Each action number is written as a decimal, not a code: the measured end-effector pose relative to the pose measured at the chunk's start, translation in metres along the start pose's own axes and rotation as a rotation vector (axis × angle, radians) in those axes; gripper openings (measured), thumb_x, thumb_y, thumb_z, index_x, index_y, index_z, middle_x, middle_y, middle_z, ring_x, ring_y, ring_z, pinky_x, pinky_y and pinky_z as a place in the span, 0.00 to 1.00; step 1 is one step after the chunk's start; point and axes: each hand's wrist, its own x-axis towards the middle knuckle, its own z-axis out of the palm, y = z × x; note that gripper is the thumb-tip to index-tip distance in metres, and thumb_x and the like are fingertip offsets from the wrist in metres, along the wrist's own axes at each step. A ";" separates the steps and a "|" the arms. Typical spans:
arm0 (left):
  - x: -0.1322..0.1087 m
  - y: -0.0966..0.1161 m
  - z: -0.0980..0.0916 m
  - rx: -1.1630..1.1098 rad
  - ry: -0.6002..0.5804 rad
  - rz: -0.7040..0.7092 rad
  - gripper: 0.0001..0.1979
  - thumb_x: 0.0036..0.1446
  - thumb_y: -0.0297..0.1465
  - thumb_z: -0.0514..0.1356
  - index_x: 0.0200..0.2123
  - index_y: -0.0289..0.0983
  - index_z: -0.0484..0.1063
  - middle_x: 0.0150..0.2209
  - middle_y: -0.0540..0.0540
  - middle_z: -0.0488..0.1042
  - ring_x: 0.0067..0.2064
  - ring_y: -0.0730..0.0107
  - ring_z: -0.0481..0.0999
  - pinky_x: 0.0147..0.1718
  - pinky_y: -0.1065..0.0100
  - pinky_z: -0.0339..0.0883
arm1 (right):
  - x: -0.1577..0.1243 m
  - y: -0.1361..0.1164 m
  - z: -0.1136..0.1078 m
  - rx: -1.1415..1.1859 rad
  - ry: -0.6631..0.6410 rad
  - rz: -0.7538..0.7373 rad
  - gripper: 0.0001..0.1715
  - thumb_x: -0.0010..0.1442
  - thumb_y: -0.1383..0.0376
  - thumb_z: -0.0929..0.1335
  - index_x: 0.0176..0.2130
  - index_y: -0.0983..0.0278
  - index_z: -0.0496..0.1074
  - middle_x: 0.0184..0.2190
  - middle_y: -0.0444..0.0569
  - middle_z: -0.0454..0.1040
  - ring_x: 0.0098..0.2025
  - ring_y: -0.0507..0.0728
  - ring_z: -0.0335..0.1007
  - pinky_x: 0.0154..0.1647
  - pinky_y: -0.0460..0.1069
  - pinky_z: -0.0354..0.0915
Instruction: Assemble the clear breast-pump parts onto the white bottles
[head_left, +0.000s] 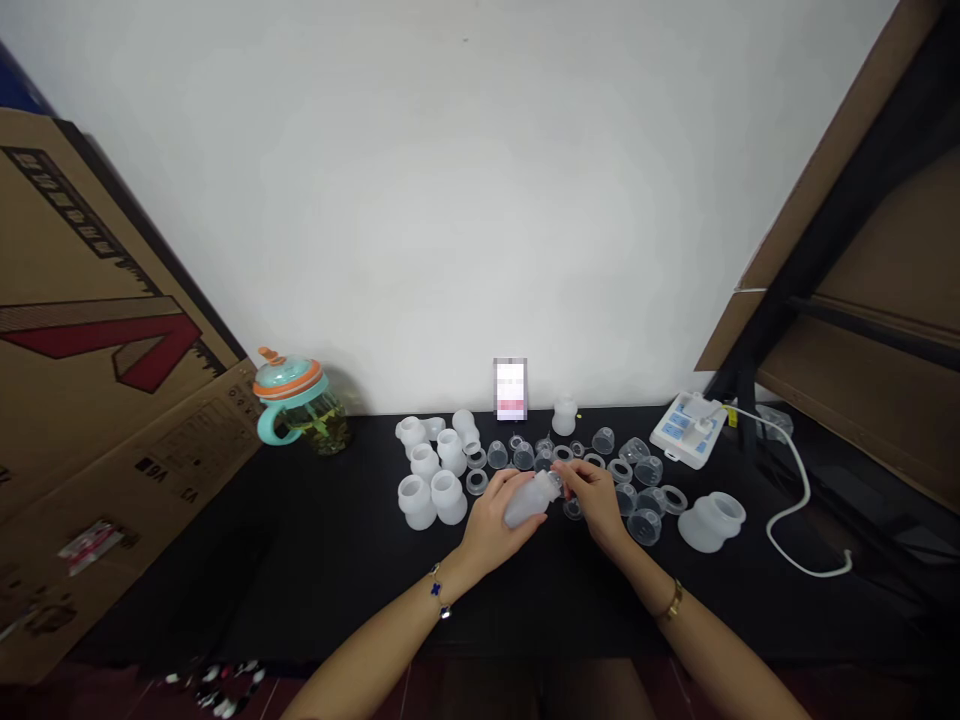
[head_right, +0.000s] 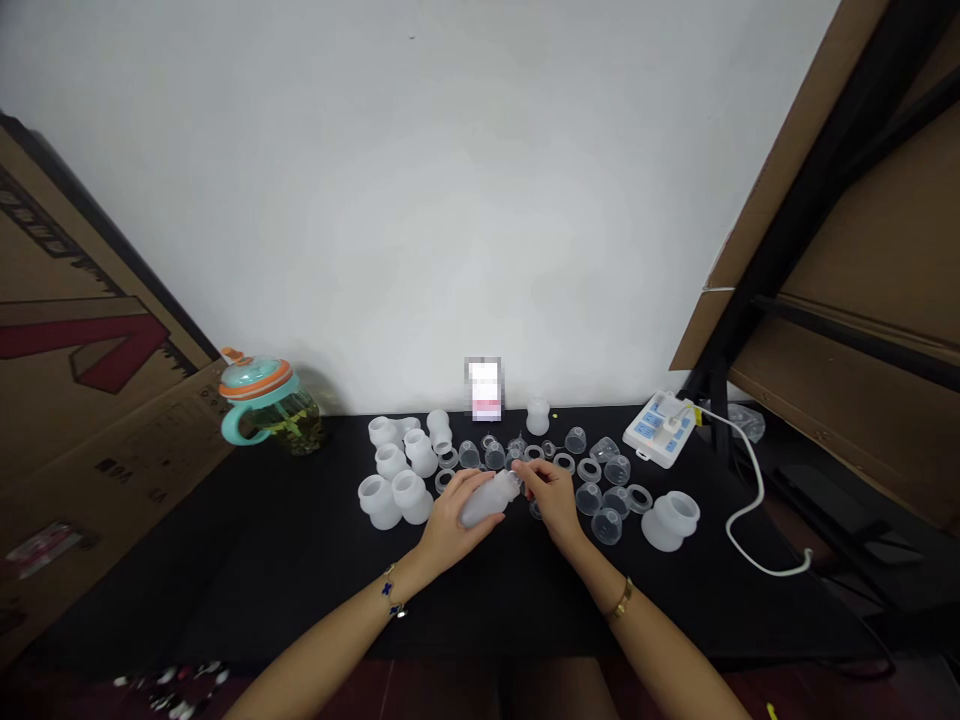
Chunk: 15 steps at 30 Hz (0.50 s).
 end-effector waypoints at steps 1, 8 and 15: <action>0.000 0.000 0.000 0.001 0.001 0.001 0.26 0.57 0.35 0.67 0.58 0.42 0.68 0.54 0.40 0.73 0.53 0.56 0.76 0.55 0.53 0.73 | 0.000 0.000 0.000 -0.006 0.001 -0.003 0.24 0.57 0.51 0.72 0.18 0.61 0.70 0.14 0.41 0.63 0.20 0.52 0.57 0.25 0.48 0.54; 0.000 0.000 0.000 0.001 0.001 0.005 0.26 0.56 0.35 0.67 0.58 0.42 0.69 0.54 0.40 0.73 0.54 0.55 0.76 0.55 0.53 0.73 | -0.001 -0.003 0.000 -0.042 0.012 -0.006 0.28 0.56 0.47 0.72 0.17 0.61 0.67 0.14 0.41 0.63 0.20 0.53 0.56 0.24 0.49 0.54; 0.000 0.000 0.001 0.010 0.002 0.007 0.26 0.56 0.36 0.67 0.58 0.42 0.69 0.54 0.40 0.73 0.53 0.55 0.76 0.54 0.52 0.74 | -0.001 -0.006 -0.001 -0.086 0.006 -0.026 0.31 0.55 0.41 0.71 0.17 0.60 0.65 0.14 0.42 0.62 0.20 0.53 0.56 0.24 0.49 0.54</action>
